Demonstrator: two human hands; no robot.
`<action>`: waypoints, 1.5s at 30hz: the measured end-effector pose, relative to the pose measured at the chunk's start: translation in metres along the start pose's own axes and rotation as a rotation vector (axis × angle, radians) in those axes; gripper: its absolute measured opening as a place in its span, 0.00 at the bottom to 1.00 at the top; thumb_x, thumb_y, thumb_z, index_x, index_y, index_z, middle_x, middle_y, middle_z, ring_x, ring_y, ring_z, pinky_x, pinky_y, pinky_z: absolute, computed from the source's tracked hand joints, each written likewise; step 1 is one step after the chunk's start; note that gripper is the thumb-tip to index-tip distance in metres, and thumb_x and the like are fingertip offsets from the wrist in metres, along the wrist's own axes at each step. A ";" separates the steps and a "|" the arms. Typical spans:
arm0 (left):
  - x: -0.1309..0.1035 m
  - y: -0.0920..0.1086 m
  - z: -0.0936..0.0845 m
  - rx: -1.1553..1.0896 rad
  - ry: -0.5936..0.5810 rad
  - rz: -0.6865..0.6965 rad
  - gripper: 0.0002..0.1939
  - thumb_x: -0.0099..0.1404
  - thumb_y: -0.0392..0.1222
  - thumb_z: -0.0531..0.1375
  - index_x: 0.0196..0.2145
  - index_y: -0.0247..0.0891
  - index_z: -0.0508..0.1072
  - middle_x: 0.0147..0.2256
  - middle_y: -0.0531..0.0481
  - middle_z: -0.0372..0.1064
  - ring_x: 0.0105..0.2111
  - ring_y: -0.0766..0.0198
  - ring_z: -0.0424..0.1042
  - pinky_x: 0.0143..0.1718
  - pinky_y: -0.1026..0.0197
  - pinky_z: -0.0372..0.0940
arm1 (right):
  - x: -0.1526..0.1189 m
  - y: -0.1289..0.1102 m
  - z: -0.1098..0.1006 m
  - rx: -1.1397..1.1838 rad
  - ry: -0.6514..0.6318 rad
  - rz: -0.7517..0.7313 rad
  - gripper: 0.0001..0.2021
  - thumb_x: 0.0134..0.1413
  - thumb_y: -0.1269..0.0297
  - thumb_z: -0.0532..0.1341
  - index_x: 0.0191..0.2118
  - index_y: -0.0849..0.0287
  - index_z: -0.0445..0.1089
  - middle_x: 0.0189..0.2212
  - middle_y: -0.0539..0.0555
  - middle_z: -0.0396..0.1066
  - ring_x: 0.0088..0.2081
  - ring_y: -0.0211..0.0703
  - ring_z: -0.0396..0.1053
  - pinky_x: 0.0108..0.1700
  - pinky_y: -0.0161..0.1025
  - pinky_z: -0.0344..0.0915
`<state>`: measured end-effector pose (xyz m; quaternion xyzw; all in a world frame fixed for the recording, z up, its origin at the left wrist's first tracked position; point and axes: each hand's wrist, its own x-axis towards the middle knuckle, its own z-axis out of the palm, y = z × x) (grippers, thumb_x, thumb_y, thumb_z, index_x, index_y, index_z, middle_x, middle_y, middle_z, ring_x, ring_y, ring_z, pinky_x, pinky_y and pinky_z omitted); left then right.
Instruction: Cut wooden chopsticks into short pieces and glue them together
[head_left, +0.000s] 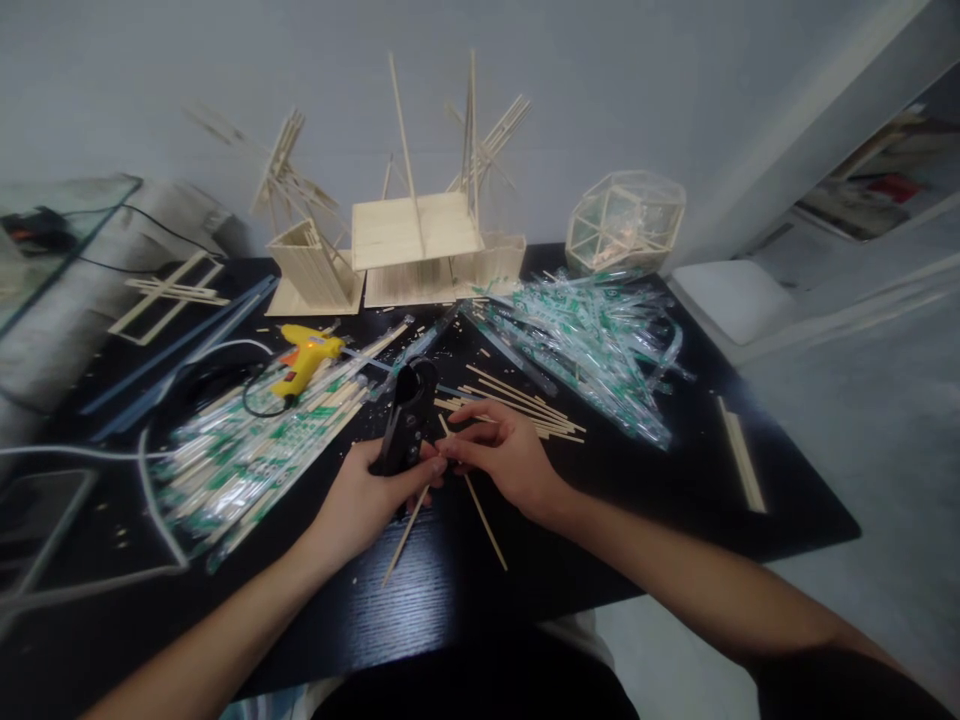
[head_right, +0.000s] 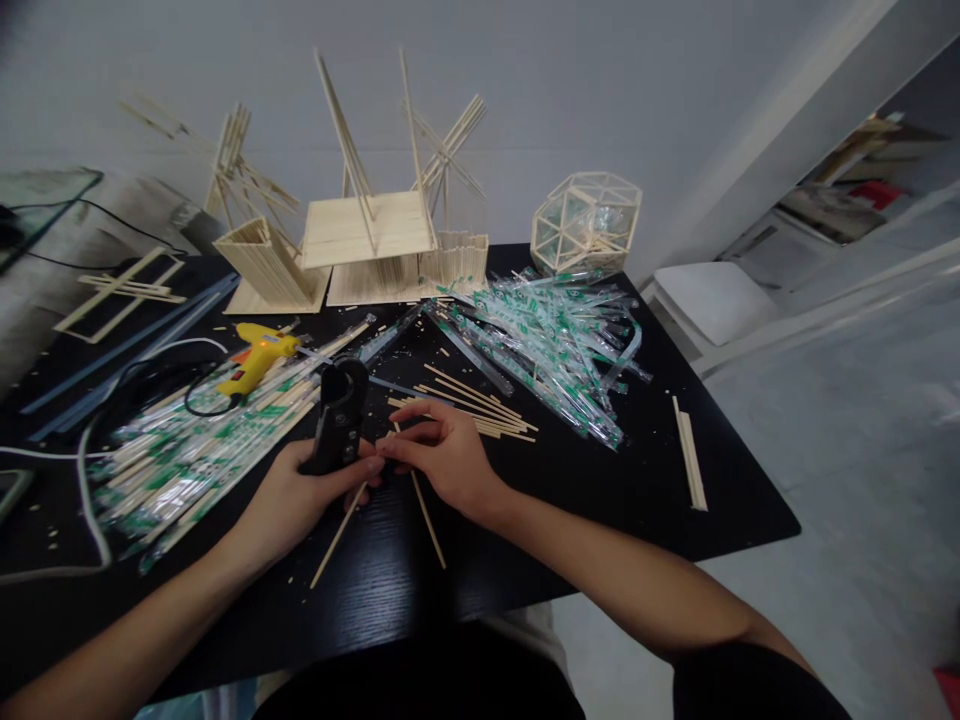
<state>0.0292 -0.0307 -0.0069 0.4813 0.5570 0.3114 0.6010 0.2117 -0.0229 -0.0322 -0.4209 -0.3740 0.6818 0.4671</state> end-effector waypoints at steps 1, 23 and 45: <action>0.000 0.000 0.000 -0.006 0.002 -0.004 0.15 0.53 0.51 0.72 0.30 0.36 0.79 0.23 0.53 0.74 0.21 0.67 0.69 0.24 0.64 0.65 | 0.000 0.000 0.000 0.001 0.002 0.000 0.18 0.42 0.62 0.78 0.38 0.57 0.74 0.26 0.48 0.79 0.27 0.37 0.76 0.31 0.33 0.73; 0.000 -0.003 0.001 -0.041 -0.042 0.007 0.17 0.56 0.52 0.71 0.33 0.36 0.78 0.24 0.52 0.75 0.22 0.67 0.70 0.25 0.65 0.65 | 0.000 -0.006 -0.001 -0.086 -0.013 -0.040 0.16 0.44 0.60 0.76 0.39 0.57 0.75 0.24 0.47 0.77 0.24 0.35 0.71 0.27 0.33 0.68; 0.009 -0.004 -0.052 1.250 0.221 0.577 0.22 0.66 0.44 0.55 0.55 0.36 0.70 0.49 0.38 0.75 0.47 0.45 0.76 0.49 0.48 0.69 | 0.015 -0.041 -0.027 0.239 0.048 0.028 0.14 0.40 0.66 0.78 0.36 0.56 0.78 0.30 0.48 0.81 0.34 0.37 0.77 0.41 0.35 0.72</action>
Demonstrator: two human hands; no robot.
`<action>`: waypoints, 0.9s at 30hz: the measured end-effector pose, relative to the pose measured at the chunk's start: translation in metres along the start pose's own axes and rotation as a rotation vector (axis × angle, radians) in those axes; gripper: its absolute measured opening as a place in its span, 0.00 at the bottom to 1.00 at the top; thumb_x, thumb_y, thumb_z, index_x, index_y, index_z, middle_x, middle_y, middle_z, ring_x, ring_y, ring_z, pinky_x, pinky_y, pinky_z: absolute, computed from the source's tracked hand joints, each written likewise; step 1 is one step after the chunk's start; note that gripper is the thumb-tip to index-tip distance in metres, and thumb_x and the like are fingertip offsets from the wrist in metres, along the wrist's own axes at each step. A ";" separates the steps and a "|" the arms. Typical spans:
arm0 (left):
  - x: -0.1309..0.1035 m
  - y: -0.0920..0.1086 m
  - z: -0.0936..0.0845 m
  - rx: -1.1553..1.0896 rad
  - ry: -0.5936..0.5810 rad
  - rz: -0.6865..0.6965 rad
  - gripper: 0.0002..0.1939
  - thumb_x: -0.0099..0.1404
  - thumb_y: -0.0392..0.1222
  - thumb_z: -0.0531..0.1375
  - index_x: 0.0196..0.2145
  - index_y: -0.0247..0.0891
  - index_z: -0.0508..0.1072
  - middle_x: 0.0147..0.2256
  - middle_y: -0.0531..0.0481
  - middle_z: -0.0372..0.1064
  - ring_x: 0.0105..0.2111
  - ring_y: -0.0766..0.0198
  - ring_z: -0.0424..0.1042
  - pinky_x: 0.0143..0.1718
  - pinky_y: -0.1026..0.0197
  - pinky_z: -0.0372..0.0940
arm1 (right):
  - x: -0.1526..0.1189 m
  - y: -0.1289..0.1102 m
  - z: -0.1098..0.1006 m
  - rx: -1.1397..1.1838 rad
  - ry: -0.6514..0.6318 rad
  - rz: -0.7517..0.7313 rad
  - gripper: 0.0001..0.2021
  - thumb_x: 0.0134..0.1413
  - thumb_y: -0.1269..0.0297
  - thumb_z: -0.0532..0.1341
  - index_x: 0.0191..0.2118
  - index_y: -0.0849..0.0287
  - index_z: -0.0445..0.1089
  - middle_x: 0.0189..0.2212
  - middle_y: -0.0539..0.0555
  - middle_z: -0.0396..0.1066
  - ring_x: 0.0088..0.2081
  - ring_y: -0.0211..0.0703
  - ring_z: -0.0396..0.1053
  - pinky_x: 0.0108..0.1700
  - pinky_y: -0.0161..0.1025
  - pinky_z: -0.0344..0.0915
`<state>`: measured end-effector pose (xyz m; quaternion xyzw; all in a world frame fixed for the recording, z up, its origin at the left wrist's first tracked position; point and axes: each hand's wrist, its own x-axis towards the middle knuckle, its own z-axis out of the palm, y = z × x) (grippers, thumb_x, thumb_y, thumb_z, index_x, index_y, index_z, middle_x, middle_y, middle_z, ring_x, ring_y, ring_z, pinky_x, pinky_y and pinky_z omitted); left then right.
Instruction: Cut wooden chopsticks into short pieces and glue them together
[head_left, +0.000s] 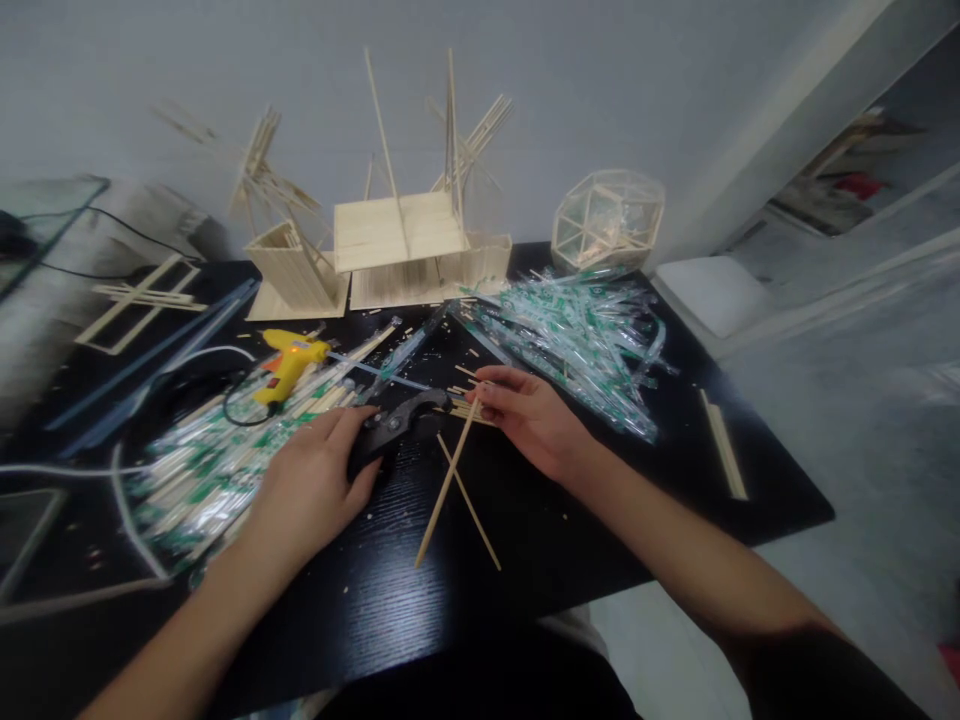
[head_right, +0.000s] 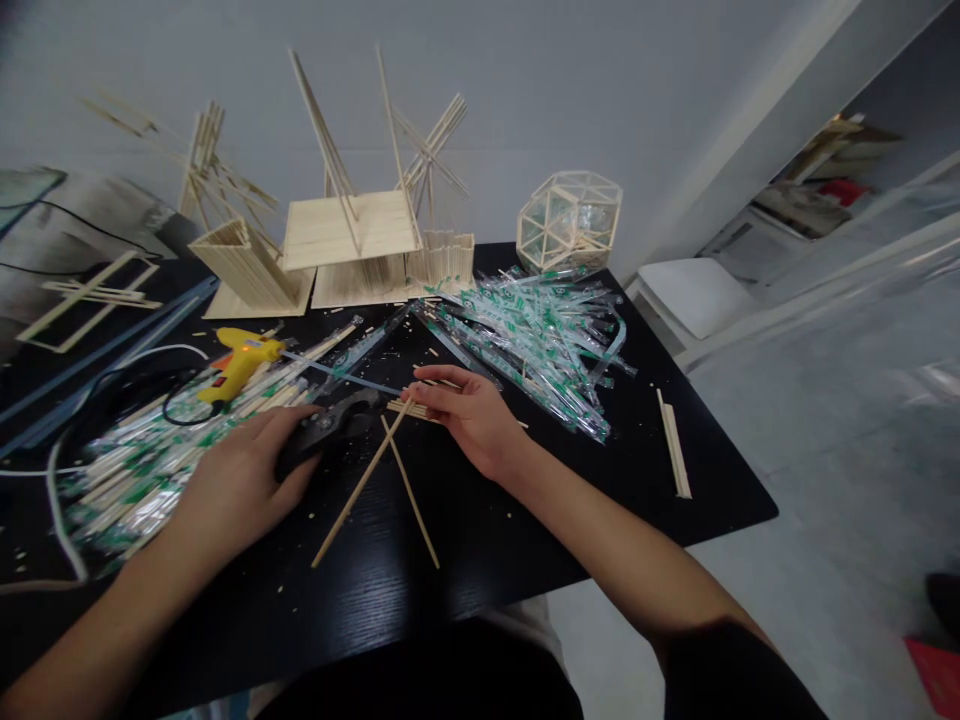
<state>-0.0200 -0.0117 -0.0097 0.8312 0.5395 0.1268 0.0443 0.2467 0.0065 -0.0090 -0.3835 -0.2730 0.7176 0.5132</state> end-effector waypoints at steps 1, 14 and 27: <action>0.000 0.002 0.002 0.013 0.019 0.014 0.22 0.66 0.43 0.55 0.56 0.35 0.69 0.49 0.38 0.75 0.47 0.45 0.75 0.49 0.47 0.69 | 0.001 0.002 0.000 0.060 0.006 0.039 0.14 0.40 0.66 0.78 0.35 0.56 0.79 0.30 0.48 0.80 0.34 0.36 0.77 0.40 0.34 0.71; 0.003 0.029 0.011 0.202 0.199 0.045 0.28 0.66 0.42 0.59 0.60 0.28 0.63 0.48 0.31 0.69 0.46 0.41 0.69 0.49 0.43 0.65 | 0.000 0.028 0.002 0.231 -0.021 0.205 0.12 0.46 0.66 0.76 0.38 0.56 0.79 0.35 0.48 0.80 0.36 0.36 0.74 0.35 0.32 0.67; 0.001 0.028 0.018 0.213 0.184 0.015 0.19 0.69 0.43 0.58 0.54 0.31 0.66 0.44 0.35 0.70 0.43 0.44 0.69 0.44 0.47 0.65 | -0.001 0.037 0.005 0.312 -0.054 0.264 0.12 0.44 0.64 0.77 0.36 0.60 0.80 0.33 0.49 0.80 0.33 0.33 0.74 0.34 0.28 0.70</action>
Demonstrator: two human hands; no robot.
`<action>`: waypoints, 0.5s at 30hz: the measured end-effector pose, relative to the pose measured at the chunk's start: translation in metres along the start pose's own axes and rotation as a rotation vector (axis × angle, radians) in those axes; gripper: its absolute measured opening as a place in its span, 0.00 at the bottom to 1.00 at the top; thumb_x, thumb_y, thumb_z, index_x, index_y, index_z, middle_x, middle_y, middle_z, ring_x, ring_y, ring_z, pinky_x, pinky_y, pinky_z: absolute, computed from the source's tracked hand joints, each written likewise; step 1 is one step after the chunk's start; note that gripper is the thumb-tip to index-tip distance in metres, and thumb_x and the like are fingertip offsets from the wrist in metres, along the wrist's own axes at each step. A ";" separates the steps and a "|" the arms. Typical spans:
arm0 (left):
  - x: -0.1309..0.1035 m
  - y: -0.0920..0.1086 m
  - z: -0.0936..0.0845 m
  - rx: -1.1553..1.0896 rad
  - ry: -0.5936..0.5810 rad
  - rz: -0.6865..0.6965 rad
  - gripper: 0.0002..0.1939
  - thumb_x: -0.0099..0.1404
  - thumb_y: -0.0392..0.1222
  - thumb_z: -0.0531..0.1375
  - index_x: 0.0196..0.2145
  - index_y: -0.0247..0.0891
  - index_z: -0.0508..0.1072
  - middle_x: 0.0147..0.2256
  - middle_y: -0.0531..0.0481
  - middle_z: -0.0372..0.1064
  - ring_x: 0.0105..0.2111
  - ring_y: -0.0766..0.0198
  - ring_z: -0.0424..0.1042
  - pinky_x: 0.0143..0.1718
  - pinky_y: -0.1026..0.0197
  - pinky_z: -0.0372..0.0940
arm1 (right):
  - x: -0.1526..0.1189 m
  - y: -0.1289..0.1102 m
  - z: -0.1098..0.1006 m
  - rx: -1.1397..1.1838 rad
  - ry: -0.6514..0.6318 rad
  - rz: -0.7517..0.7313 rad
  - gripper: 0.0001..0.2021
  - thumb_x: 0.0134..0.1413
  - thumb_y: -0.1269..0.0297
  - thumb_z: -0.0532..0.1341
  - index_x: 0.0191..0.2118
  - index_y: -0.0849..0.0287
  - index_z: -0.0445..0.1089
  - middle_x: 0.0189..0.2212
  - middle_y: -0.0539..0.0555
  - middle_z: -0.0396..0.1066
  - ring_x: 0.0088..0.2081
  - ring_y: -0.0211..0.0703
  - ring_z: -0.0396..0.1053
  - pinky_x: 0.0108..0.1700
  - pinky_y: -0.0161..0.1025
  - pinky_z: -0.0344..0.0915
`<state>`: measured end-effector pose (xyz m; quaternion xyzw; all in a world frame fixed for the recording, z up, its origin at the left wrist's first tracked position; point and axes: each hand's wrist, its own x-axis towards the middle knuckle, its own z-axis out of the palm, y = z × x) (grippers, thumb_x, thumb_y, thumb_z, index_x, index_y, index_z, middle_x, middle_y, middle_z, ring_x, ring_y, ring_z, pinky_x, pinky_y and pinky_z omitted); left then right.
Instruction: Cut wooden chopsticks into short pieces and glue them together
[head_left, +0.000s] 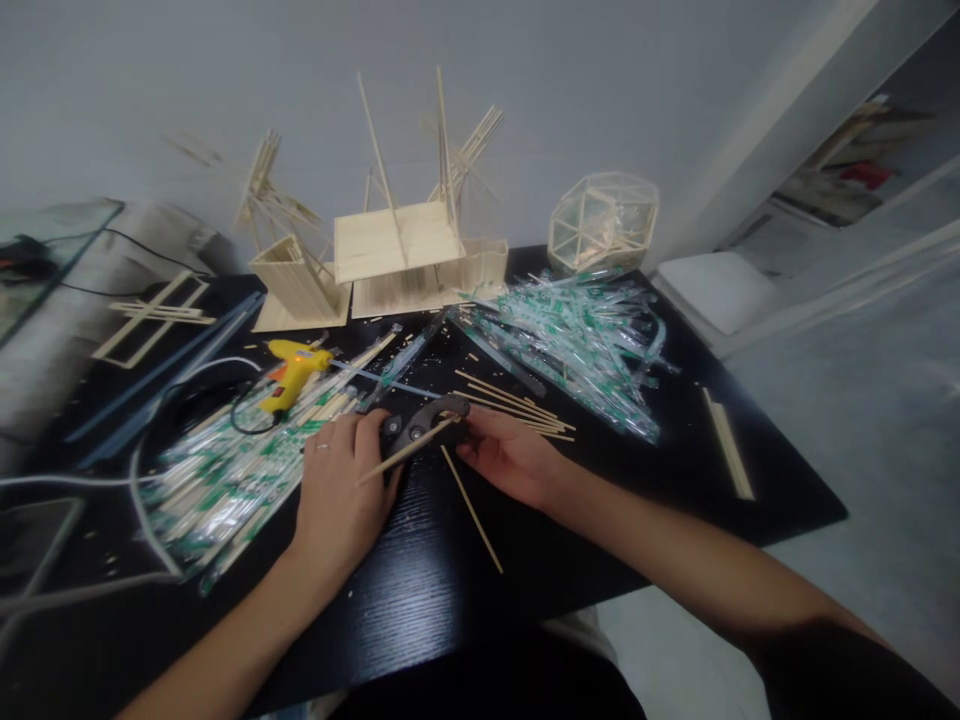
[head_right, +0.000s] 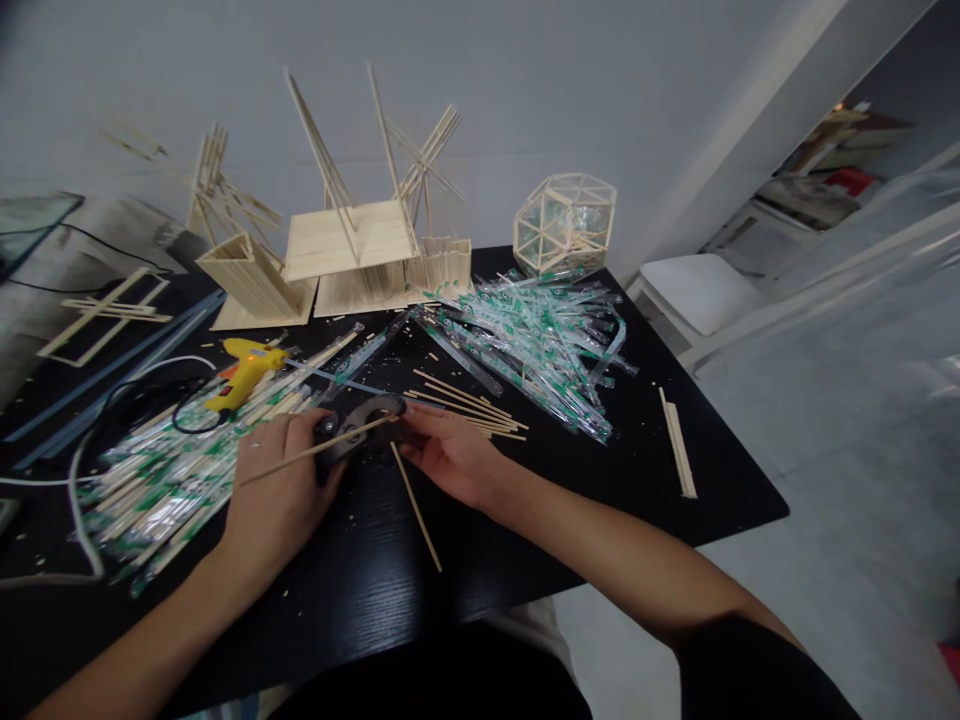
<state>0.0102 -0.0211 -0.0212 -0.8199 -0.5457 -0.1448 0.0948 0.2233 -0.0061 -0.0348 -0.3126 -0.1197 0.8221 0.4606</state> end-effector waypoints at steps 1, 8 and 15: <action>0.000 0.000 0.000 -0.008 -0.018 -0.005 0.18 0.69 0.42 0.58 0.53 0.31 0.66 0.43 0.35 0.70 0.43 0.44 0.70 0.44 0.47 0.66 | 0.000 0.000 -0.001 0.002 0.004 0.006 0.12 0.44 0.65 0.77 0.36 0.60 0.80 0.33 0.49 0.80 0.33 0.33 0.74 0.34 0.28 0.70; -0.002 -0.003 -0.002 -0.072 -0.102 -0.092 0.15 0.66 0.41 0.58 0.49 0.36 0.67 0.43 0.37 0.73 0.42 0.44 0.74 0.41 0.49 0.67 | -0.002 0.000 -0.003 -0.042 -0.040 0.051 0.12 0.46 0.66 0.76 0.37 0.58 0.79 0.34 0.50 0.81 0.34 0.36 0.76 0.32 0.29 0.69; 0.000 -0.013 -0.002 -0.182 -0.108 -0.090 0.18 0.67 0.43 0.56 0.52 0.36 0.68 0.46 0.38 0.73 0.45 0.45 0.74 0.45 0.49 0.68 | -0.001 -0.007 -0.001 -0.055 -0.077 0.055 0.10 0.44 0.69 0.77 0.32 0.61 0.77 0.30 0.49 0.78 0.28 0.29 0.73 0.27 0.24 0.66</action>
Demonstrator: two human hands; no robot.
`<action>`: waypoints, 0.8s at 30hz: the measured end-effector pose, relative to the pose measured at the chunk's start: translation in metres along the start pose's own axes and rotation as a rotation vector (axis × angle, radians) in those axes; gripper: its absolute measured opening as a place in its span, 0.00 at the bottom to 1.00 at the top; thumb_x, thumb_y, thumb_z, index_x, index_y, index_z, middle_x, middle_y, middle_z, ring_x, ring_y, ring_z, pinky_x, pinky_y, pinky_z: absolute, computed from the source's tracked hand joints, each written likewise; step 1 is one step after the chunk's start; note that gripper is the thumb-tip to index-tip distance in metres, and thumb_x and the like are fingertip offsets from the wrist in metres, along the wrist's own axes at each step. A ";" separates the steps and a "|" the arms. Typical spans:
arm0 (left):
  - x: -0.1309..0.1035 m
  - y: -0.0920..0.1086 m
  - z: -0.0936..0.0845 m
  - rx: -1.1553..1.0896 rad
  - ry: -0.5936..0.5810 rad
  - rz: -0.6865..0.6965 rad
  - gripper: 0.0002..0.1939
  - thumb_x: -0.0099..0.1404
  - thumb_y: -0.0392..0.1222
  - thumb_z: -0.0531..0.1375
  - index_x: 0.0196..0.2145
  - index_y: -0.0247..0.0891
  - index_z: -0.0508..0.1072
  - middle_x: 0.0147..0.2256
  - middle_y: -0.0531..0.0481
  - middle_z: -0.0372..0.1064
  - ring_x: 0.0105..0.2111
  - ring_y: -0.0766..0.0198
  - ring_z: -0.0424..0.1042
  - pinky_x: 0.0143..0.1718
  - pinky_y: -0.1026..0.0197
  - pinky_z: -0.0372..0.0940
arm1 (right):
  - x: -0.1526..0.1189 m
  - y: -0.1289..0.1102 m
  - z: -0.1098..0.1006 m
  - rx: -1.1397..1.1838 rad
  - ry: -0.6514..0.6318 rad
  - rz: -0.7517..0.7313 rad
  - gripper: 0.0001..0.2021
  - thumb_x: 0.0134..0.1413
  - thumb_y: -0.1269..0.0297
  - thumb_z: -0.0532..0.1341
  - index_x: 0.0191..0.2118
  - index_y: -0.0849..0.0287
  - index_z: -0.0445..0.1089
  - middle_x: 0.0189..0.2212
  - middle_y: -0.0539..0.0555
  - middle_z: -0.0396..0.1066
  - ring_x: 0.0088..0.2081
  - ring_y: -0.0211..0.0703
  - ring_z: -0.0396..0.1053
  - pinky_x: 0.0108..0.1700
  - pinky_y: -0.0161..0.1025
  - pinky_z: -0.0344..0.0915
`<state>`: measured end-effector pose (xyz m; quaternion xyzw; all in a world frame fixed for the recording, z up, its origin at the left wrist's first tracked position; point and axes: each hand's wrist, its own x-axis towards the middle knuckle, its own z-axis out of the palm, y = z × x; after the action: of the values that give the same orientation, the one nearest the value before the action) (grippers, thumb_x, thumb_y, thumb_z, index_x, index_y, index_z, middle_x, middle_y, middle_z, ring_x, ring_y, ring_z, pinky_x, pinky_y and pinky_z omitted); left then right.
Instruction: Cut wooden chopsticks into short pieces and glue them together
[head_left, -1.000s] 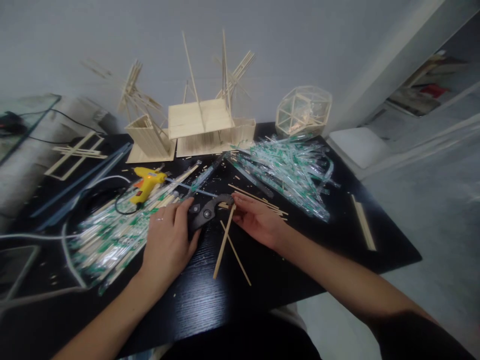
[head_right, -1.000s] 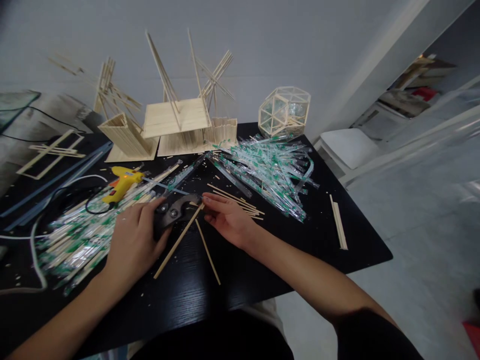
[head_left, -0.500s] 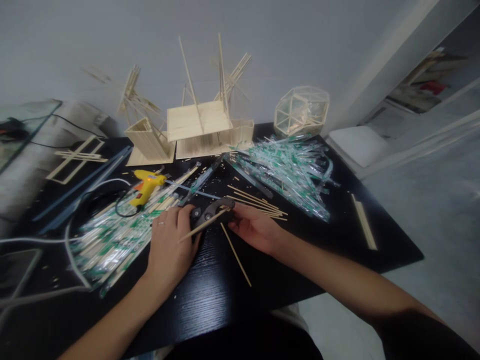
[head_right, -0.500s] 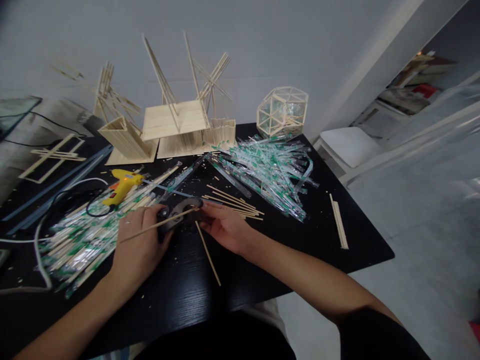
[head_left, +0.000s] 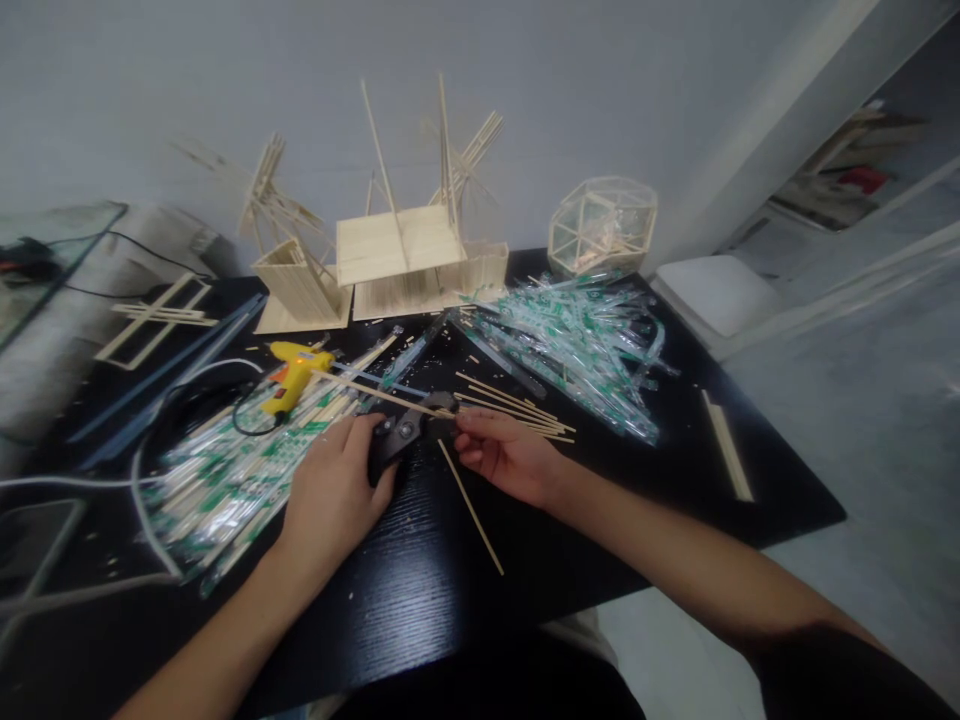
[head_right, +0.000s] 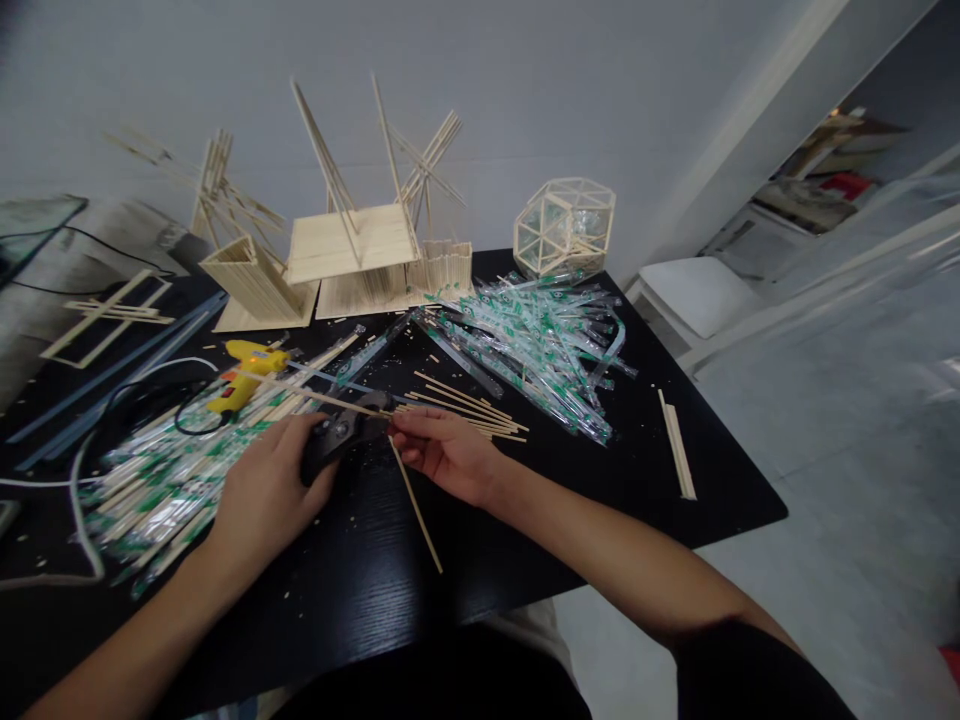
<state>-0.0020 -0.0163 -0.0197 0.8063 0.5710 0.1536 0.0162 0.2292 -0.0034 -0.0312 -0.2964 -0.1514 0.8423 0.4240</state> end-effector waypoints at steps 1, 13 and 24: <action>0.002 -0.002 -0.001 -0.012 0.010 -0.007 0.19 0.66 0.43 0.56 0.53 0.36 0.68 0.47 0.37 0.73 0.46 0.45 0.74 0.47 0.48 0.68 | 0.000 -0.002 0.001 0.006 0.005 -0.017 0.09 0.44 0.69 0.76 0.31 0.62 0.77 0.30 0.50 0.78 0.27 0.28 0.72 0.27 0.23 0.66; 0.012 0.010 -0.023 -1.347 0.099 -0.626 0.14 0.62 0.53 0.66 0.35 0.40 0.74 0.20 0.61 0.51 0.19 0.71 0.52 0.20 0.65 0.50 | 0.000 -0.005 0.002 -0.001 0.087 -0.081 0.09 0.41 0.69 0.77 0.28 0.61 0.77 0.29 0.49 0.79 0.26 0.28 0.72 0.30 0.22 0.72; -0.007 0.033 -0.009 -1.040 -0.029 -0.361 0.13 0.56 0.49 0.71 0.34 0.38 0.78 0.27 0.53 0.74 0.28 0.65 0.72 0.32 0.63 0.68 | -0.004 0.024 0.011 -0.119 0.013 -0.098 0.17 0.38 0.68 0.79 0.26 0.61 0.69 0.28 0.50 0.80 0.29 0.33 0.76 0.34 0.28 0.71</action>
<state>0.0240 -0.0355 -0.0059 0.5834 0.5488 0.3991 0.4464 0.2096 -0.0210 -0.0334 -0.3188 -0.2127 0.8081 0.4472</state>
